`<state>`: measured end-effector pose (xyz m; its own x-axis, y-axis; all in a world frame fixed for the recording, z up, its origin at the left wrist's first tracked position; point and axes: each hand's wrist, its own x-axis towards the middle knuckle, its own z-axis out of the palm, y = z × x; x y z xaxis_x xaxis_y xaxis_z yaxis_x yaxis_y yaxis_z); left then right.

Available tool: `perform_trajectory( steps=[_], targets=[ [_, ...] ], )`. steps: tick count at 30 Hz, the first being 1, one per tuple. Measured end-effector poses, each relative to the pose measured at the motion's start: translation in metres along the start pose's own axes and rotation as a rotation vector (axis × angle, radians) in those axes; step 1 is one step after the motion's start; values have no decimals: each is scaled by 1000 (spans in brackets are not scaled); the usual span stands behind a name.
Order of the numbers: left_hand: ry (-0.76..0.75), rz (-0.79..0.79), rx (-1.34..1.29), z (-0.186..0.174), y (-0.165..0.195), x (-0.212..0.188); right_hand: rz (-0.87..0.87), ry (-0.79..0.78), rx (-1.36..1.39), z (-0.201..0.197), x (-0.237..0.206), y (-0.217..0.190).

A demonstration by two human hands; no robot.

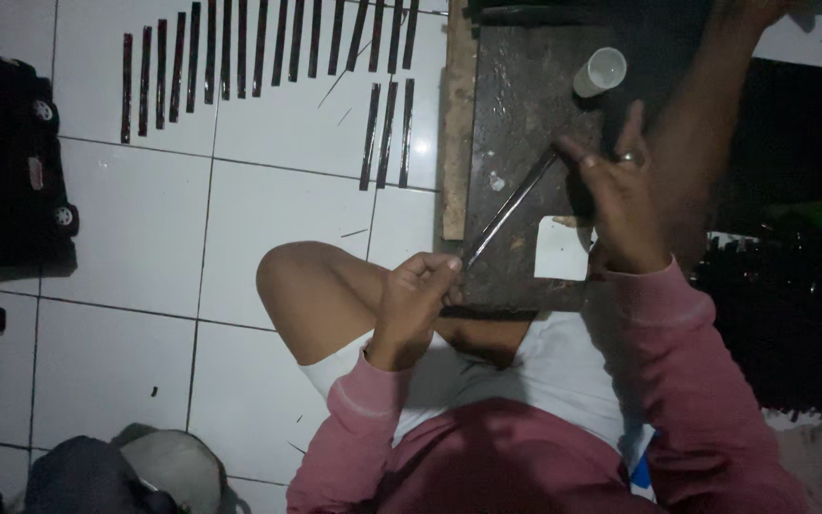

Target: The person sits on the floor and repeatedly rubs a white substance from a small cup onto long metal rods using a cloth. The person handles the rods one at a time, polishing them on a wooden board and placing them in a row on the floor.

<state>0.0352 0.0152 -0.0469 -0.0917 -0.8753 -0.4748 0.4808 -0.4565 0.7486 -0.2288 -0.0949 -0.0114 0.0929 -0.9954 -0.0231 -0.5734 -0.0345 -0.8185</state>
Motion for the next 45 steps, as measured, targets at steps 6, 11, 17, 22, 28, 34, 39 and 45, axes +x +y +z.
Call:
perform_trajectory(
  steps=[6,11,17,22,28,34,39,45],
  targets=[
    [7,-31,-25,-2,-4,0,0,-33,-277,10,-17,5],
    [-25,-38,-102,-4,-5,-1,-228,-65,-459,31,-48,-5],
    [-1,-128,-116,-4,-2,-2,-487,-170,-701,50,-87,-42],
    [-19,-115,-71,-7,-5,-5,-280,-168,-676,43,-83,-50],
    [-104,-95,-221,-8,-8,-4,-623,-79,-794,54,-86,-46],
    [-169,-84,-272,-10,0,-10,-642,-60,-864,57,-96,-52],
    [-109,-6,-118,-3,3,-13,-628,-84,-826,54,-89,-47],
    [23,-136,63,-2,6,-11,-374,-70,-731,21,-44,-24]
  ],
)
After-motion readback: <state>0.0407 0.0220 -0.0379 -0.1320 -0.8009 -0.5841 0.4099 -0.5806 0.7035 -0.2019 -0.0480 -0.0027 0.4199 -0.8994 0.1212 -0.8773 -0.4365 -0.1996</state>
